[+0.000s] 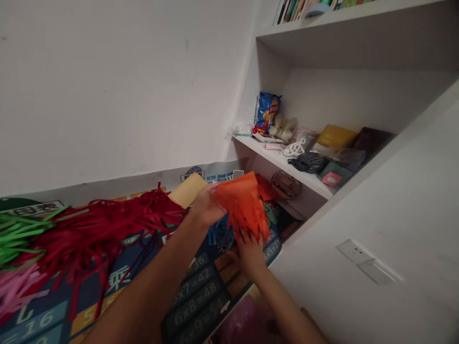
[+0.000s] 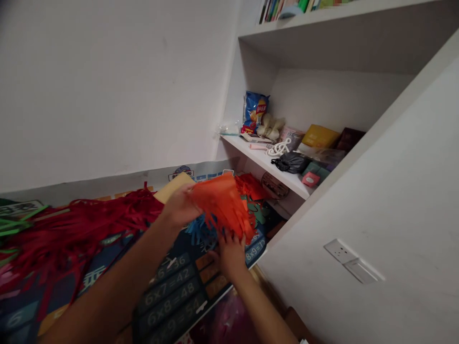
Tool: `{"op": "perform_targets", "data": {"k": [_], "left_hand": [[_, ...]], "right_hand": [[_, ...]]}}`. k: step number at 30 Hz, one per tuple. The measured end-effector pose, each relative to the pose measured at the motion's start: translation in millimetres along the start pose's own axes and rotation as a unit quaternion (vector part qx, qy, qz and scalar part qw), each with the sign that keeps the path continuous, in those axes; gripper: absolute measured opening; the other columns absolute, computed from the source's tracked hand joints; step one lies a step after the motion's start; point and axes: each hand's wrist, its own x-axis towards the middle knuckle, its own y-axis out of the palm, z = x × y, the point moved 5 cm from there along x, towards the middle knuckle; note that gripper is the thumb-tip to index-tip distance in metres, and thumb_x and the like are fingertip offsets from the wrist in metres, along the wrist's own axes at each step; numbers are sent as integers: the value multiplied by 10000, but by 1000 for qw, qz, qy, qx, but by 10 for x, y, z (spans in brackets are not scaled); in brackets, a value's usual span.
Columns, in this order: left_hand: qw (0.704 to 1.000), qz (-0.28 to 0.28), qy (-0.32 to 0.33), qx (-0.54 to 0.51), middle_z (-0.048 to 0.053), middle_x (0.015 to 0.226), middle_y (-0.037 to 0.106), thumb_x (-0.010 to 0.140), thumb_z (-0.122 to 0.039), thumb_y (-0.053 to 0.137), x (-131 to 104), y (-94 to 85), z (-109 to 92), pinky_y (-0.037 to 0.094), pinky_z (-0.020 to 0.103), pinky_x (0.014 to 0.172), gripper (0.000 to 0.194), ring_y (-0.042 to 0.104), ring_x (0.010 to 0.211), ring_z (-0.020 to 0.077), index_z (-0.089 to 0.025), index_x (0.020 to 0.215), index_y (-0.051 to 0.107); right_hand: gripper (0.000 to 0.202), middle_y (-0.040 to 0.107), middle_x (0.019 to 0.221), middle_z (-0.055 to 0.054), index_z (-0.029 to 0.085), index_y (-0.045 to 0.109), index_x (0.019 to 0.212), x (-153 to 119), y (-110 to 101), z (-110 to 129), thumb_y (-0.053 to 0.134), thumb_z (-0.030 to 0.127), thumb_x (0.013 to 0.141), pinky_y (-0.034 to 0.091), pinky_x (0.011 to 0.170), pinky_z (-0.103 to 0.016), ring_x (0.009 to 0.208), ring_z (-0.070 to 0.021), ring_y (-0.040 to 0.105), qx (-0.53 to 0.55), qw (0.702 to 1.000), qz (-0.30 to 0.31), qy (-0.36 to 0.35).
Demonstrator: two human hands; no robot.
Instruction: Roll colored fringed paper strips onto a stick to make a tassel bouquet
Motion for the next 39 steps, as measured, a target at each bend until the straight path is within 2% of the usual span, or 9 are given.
{"op": "perform_targets", "data": {"k": [4, 7, 11, 15, 19, 23, 28, 32, 39], "left_hand": [[987, -77, 137, -17, 24, 825, 756, 953, -200, 286, -661, -247, -758, 550, 251, 716, 398, 679, 844, 147, -119, 920, 674], [921, -205, 328, 49, -57, 797, 752, 896, -90, 380, -1457, -661, -1229, 534, 172, 614, 326, 664, 914, 122, -202, 799, 671], [843, -371, 379, 87, -71, 722, 748, 857, -82, 459, -2430, -1269, -1204, 501, 137, 458, 278, 660, 629, 102, -220, 706, 648], [878, -354, 295, -126, 22, 849, 776, 837, -104, 465, -2712, -1786, -746, 597, 256, 710, 283, 727, 771, 166, -184, 970, 702], [925, -198, 224, -235, 82, 949, 770, 874, -113, 429, -2694, -2000, -397, 541, 350, 919, 398, 726, 916, 207, -173, 1201, 649], [921, -183, 232, -252, 79, 1002, 760, 871, -134, 430, -2850, -2108, -257, 505, 368, 978, 439, 691, 1028, 209, -187, 1269, 606], [905, -226, 199, -299, 59, 905, 773, 857, -119, 411, -2964, -2183, -155, 544, 313, 890, 433, 713, 947, 191, -181, 1217, 643], [908, -213, 155, -326, 80, 972, 766, 938, -336, 376, -2892, -2148, -193, 515, 371, 945, 406, 684, 1031, 224, -150, 1080, 708], [893, -234, 204, -327, 41, 1055, 753, 1005, -378, 274, -3218, -2213, -347, 451, 365, 1032, 487, 669, 1068, 180, -201, 1038, 726]], "right_hand": [[367, 725, 934, -134, 186, 660, 1140, 130, -116, -539, 569, 433, 884, 444, 830, -427, 940, -304, 650, -2, 998, 32, 57], [341, 724, 987, -138, 206, 679, 1111, -56, -329, -959, 547, 416, 878, 461, 815, -427, 963, -310, 653, 9, 999, 24, 43], [288, 719, 1041, -105, 385, 735, 977, -387, -501, -1023, 536, 523, 822, 476, 807, -522, 1016, -359, 634, 115, 989, -87, -37], [276, 726, 1015, -48, 482, 705, 1029, -615, -242, 390, 539, 544, 817, 519, 855, -481, 992, -309, 652, 324, 926, -45, -186], [319, 744, 941, -6, 378, 730, 1018, -1121, 73, 2502, 668, 545, 753, 534, 851, -455, 966, -297, 670, 622, 683, 261, -281], [352, 736, 915, 37, 414, 690, 1067, -1206, 201, 3332, 615, 600, 779, 531, 862, -462, 1000, -270, 659, 727, 595, 271, -209], [653, 713, 1059, -64, 249, 621, 1240, -926, 207, 3315, 349, 717, 875, 491, 956, -500, 1149, -287, 594, 800, 549, 229, -80], [537, 674, 1182, -62, 238, 616, 1228, -847, 225, 3039, 632, 577, 811, 466, 999, -491, 1204, -294, 554, 855, 474, 196, 73], [372, 667, 1204, -19, 300, 698, 1054, -852, 383, 2583, 701, 541, 771, 457, 1023, -501, 1252, -303, 514, 836, 487, 223, 116]]}}
